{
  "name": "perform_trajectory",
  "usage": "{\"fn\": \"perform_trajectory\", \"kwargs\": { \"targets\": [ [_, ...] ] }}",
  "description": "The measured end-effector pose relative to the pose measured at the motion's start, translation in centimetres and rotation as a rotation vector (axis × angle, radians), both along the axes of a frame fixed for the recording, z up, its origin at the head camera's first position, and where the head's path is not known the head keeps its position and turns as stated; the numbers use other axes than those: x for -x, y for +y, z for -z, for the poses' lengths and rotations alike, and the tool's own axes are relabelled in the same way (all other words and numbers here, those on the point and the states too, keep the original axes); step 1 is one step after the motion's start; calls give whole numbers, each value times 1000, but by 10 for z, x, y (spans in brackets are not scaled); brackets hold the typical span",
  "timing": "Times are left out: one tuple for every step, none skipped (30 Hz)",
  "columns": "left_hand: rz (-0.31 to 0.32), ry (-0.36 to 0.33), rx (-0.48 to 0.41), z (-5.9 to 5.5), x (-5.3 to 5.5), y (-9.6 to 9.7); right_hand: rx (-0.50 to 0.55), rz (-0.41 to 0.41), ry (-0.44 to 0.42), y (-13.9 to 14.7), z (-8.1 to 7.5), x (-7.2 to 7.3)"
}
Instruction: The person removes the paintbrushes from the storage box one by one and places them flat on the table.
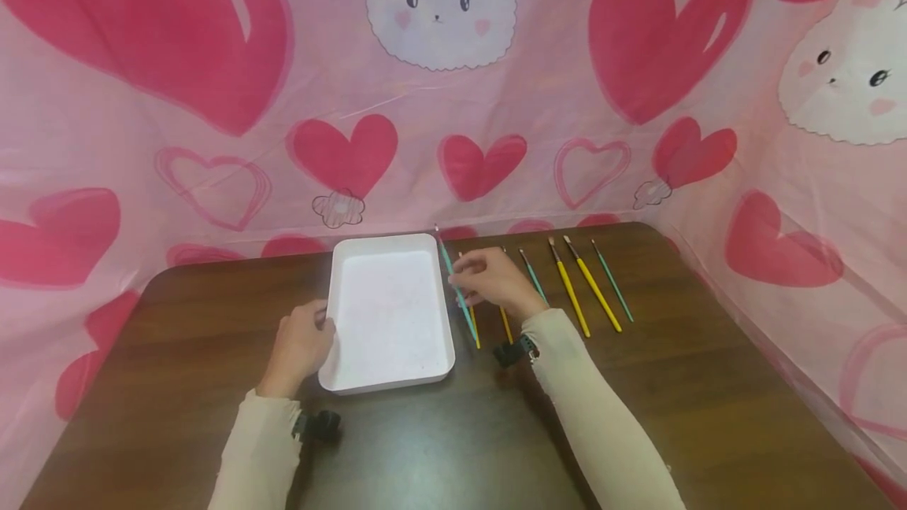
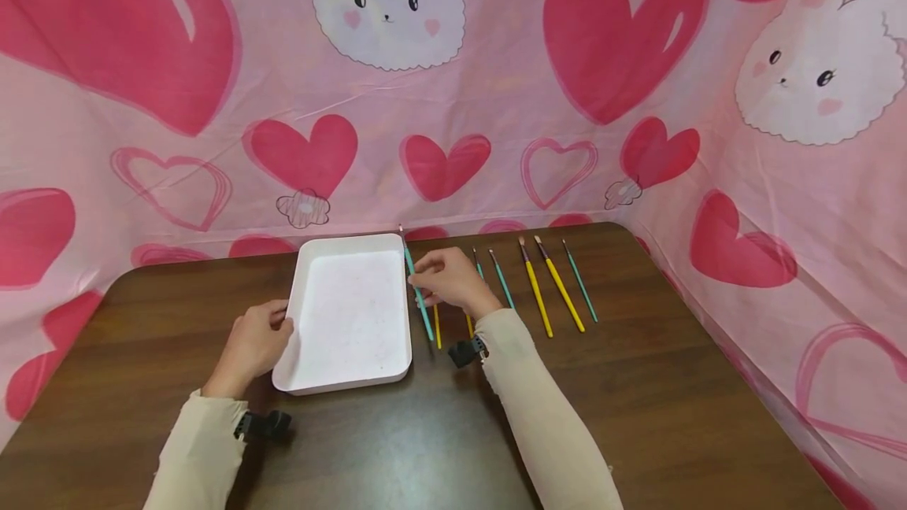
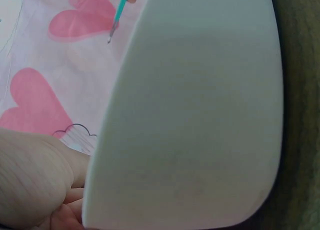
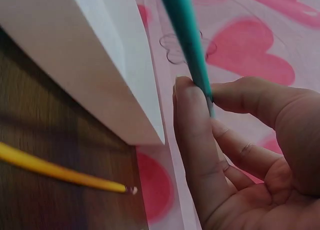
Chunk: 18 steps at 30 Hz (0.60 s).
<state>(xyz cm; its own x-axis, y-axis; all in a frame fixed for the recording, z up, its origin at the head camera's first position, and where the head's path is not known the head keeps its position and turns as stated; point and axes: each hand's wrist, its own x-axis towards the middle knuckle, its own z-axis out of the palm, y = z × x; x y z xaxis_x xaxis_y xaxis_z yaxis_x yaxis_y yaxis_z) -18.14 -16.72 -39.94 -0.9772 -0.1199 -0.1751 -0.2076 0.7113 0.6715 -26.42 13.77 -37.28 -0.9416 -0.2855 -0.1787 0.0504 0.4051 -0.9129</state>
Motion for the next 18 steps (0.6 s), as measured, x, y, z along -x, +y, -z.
{"fn": "perform_trajectory", "kwargs": {
  "targets": [
    [-1, -1, 1, 0, 0, 0, 6, 5, 1, 3, 0, 0],
    [-2, -2, 0, -1, 0, 0, 9, 10, 3, 6, 1, 1],
    [-4, -5, 0, -1, -1, 0, 7, 17, 9, 10, 1, 1],
    [-6, -8, 0, 0, -1, 0, 11, 23, 12, 13, 2, 2],
    [-7, -9, 0, 0, 0, 1, 15, 31, 13, 17, 3, 2],
    [-8, -10, -1, 1, 0, 1, 15, 41, 14, 20, 3, 2],
    [-8, -11, -2, 1, 0, 1, 15, 48, 14, 23, 3, 3],
    [-8, -13, -3, 1, 0, 1, 14, 55, 13, 27, 4, 3],
    [-7, -15, -5, 2, 0, 1, 17, 64, 9, 30, 5, 3],
    [-5, -17, -7, 2, 0, 1, 23, 67, 6, 33, 5, 3],
    [-3, -17, -8, 1, 0, 1, 25, 67, 5, 35, 6, 3],
    [-1, -18, -9, 1, 1, 1, 32, 63, 5, 38, 7, 4],
    [0, -19, -9, 1, 1, 1, 40, 58, 7, 40, 8, 4],
    [2, -19, -7, 0, 1, 1, 49, 54, 9, 42, 9, 5],
    [4, -18, -4, -1, 1, 1, 58, 53, 12, 44, 9, 6],
    [5, -17, -2, -1, 2, 0, 62, 52, 18, 47, 9, 7],
    [4, -17, -1, -1, 2, 0, 64, 61, 21, 49, 10, 8],
    [4, -18, -1, -2, 2, 0, 66, 69, 24, 53, 10, 8]
  ]
}}
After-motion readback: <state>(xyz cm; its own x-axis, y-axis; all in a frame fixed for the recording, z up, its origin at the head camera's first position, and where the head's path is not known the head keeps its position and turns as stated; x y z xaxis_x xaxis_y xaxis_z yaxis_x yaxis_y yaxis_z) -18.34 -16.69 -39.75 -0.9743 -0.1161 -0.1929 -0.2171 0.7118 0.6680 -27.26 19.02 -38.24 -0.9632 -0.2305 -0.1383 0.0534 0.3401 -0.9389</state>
